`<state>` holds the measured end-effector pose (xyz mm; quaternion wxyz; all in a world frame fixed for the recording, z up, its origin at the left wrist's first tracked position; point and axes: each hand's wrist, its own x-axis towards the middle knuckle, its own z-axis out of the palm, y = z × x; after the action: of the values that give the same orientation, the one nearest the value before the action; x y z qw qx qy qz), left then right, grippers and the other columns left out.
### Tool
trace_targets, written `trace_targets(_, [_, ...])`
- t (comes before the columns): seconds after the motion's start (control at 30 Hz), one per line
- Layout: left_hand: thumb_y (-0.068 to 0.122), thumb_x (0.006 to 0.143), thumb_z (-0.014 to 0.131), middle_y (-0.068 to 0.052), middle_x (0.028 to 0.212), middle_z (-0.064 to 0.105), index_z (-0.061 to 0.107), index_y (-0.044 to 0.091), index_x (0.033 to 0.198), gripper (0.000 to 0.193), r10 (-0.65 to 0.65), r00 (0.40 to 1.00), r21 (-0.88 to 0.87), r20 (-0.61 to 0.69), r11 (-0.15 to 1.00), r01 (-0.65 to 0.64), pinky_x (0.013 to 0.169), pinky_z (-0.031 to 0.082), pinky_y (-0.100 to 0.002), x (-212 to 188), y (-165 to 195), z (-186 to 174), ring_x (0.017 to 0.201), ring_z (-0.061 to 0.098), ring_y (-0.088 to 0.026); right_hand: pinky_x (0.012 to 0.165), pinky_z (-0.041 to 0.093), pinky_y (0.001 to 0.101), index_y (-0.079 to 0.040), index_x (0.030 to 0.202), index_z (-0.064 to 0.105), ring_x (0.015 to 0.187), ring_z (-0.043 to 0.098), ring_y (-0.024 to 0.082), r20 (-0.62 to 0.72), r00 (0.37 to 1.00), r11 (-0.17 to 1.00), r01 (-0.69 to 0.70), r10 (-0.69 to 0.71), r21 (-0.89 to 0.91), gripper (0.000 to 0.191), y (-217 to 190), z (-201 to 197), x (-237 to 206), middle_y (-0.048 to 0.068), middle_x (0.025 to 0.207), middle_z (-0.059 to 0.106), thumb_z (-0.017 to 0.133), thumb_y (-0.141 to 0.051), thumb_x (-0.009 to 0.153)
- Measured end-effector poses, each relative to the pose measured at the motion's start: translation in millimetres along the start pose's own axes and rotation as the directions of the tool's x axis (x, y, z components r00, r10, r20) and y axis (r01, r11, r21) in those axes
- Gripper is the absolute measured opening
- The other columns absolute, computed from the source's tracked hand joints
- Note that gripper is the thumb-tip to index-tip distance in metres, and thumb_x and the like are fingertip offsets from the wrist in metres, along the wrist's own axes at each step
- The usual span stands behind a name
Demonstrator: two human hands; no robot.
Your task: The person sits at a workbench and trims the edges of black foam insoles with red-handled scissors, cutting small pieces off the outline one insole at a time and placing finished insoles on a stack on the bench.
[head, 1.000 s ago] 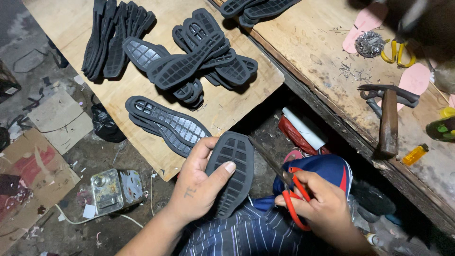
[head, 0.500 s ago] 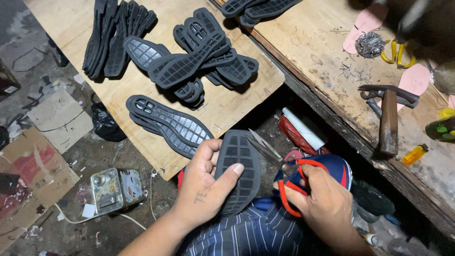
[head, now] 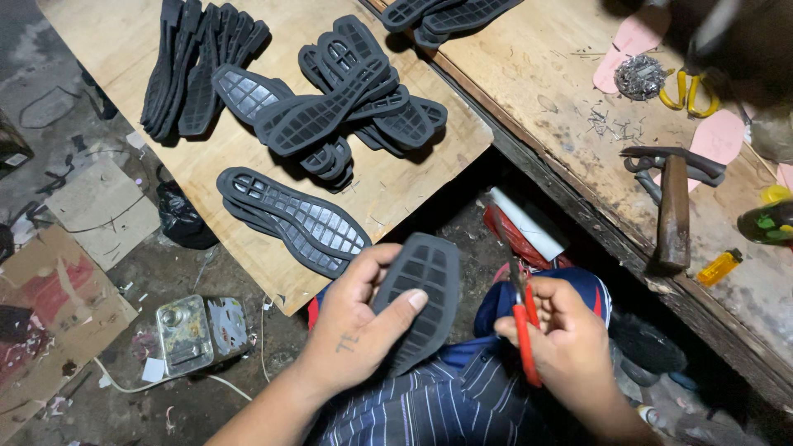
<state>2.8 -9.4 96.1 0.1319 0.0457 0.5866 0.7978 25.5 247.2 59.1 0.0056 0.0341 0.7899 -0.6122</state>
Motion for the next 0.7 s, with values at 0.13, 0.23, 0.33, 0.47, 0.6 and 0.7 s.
trace_targets(0.13, [0.008,0.086,0.076,-0.009,0.122,0.065,0.060,-0.001,0.130,0.048,0.111,0.981,0.391,0.156,0.906,-0.164,0.092,0.054,-0.031,-4,1,11,0.104,0.067,-0.018,0.075,0.059,0.0339,0.002,0.125,0.052,0.088,0.070,0.021,0.144,0.989,0.892,-0.093,0.031,0.441,0.054,-13,-1,-5,0.016,0.107,0.070,0.078,-0.011,0.080])
trace_targets(0.23, [0.018,0.083,0.082,-0.012,0.116,0.064,0.064,0.002,0.117,0.041,0.543,0.835,0.752,0.092,0.512,-0.415,0.096,0.050,-0.032,-16,-3,21,0.109,0.063,-0.023,0.063,0.058,0.0359,0.005,0.126,0.054,0.075,0.069,0.023,-0.063,0.988,0.927,-0.111,0.143,0.359,0.043,-30,0,-8,0.018,0.098,0.071,0.066,-0.004,0.086])
trace_targets(0.33, [0.024,0.094,0.080,-0.007,0.112,0.075,0.074,0.006,0.109,0.024,0.109,0.951,0.491,0.288,0.836,-0.245,0.090,0.052,-0.030,-29,-7,20,0.102,0.066,-0.016,0.068,0.058,0.0371,0.010,0.124,0.051,0.075,0.071,0.026,-0.053,0.997,0.845,-0.026,0.063,0.534,0.037,-44,-4,-3,0.022,0.097,0.071,0.058,-0.003,0.090])
trace_targets(0.47, [0.028,0.100,0.069,-0.021,0.132,0.067,0.062,-0.002,0.134,0.046,-0.233,0.852,-0.029,0.468,0.960,0.278,0.107,0.049,-0.034,-26,-20,22,0.121,0.062,-0.023,0.073,0.058,0.0387,0.022,0.122,0.055,0.080,0.072,0.029,0.174,0.979,0.699,-0.051,-0.106,0.713,0.039,-47,-5,-6,0.027,0.099,0.073,0.054,-0.005,0.093])
trace_targets(0.6, [0.021,0.100,0.067,-0.019,0.154,0.049,0.037,0.006,0.154,0.064,0.102,0.954,-0.586,0.281,0.806,0.087,0.120,0.041,-0.039,-15,-20,23,0.140,0.053,-0.025,0.064,0.060,0.0411,0.015,0.122,0.055,0.074,0.075,0.031,0.341,0.933,0.709,-0.318,0.116,0.629,0.044,-37,-2,-16,0.027,0.093,0.075,0.056,-0.004,0.083])
trace_targets(0.7, [0.010,0.097,0.061,-0.024,0.154,0.046,0.032,0.003,0.152,0.062,0.116,0.992,-0.608,0.058,0.792,-0.057,0.115,0.044,-0.048,-13,-7,23,0.135,0.054,-0.032,0.067,0.063,0.0402,0.000,0.142,0.052,0.071,0.076,0.029,0.278,0.950,0.872,-0.250,0.139,0.421,0.054,-35,-5,-20,0.023,0.086,0.075,0.068,-0.006,0.091])
